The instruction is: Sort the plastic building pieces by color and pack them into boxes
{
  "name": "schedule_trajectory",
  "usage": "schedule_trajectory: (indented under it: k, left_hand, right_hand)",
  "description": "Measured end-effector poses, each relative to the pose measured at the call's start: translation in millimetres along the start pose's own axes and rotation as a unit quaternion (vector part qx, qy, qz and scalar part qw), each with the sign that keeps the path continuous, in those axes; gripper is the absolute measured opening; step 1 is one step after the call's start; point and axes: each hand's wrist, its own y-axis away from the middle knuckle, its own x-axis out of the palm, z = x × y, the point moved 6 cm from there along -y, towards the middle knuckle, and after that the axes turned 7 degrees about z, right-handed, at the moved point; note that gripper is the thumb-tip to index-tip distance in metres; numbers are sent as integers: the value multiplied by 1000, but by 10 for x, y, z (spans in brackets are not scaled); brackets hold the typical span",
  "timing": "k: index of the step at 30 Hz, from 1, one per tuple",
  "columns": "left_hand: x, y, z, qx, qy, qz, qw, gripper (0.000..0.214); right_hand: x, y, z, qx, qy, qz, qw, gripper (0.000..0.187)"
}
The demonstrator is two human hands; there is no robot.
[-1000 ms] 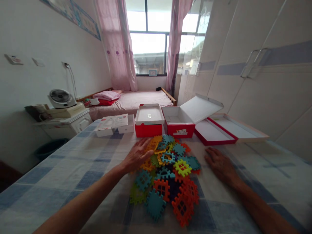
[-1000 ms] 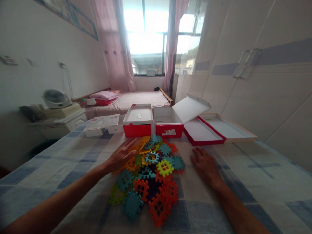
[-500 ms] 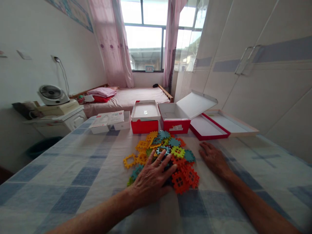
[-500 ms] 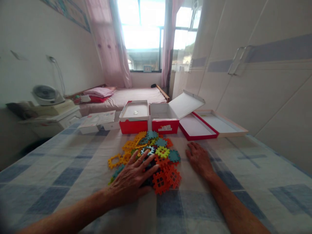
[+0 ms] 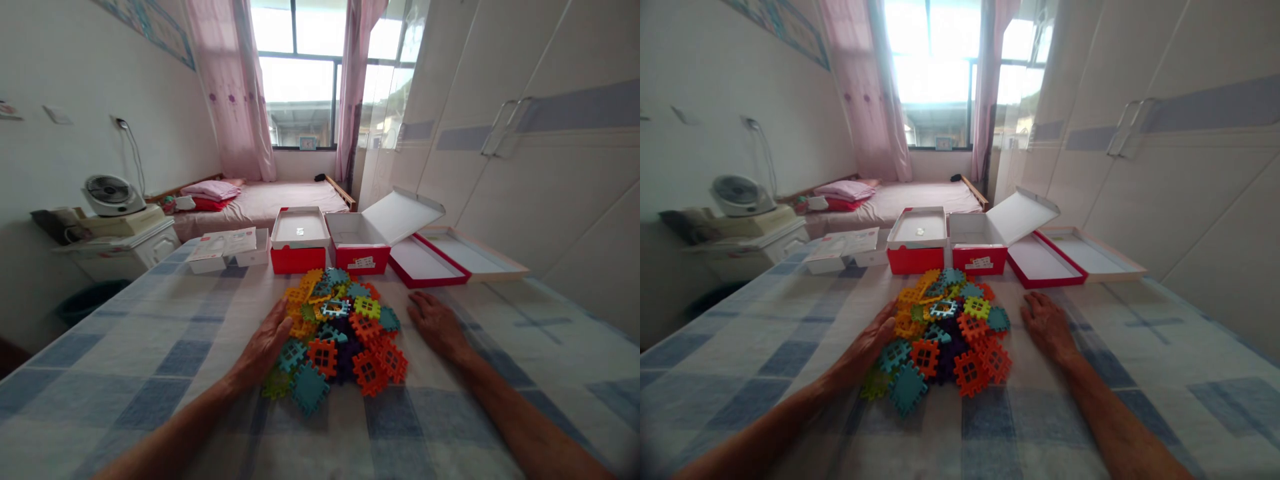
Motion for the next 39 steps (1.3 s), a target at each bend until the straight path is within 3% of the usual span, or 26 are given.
schedule_trajectory:
  k: [4,7,15,26,29,32,34,36,39]
  left_hand:
    - [-284,-236,77,-30,-109,-51,992,65]
    - [-427,-438,264,-51,-250,-89,963,53]
    - [-361,-566,601,-70,-371,-53,924,47]
    - [-389,-565,604,-75,-402,-38,912,50]
    - [-392,-576,620,-76,-395,-40,915,50]
    - [-402,-579,623,-79,-391,-43,916,50]
    - [-405,-577,621,-81,-393,-43,915,50]
    - [-401,-577,616,-80,-399,-41,913,50]
    - [-400,-576,600,-77,-411,-42,907,50]
  right_hand:
    - [-34,17,25,-4,-6,-5,1000,47]
    - [-37,13,11,0,-11,-11,1000,47]
    - [-21,13,-38,-4,-16,-8,1000,45]
    - [-53,77,2,-4,-23,-3,1000,45]
    - [-111,68,30,-8,-65,-17,998,43]
    - [-303,134,127,-18,-158,-51,986,40]
    - [-418,240,271,-42,-223,-17,974,37]
    - [-463,391,471,-72,-267,69,958,36]
    - [-450,628,736,-95,-264,152,948,39]
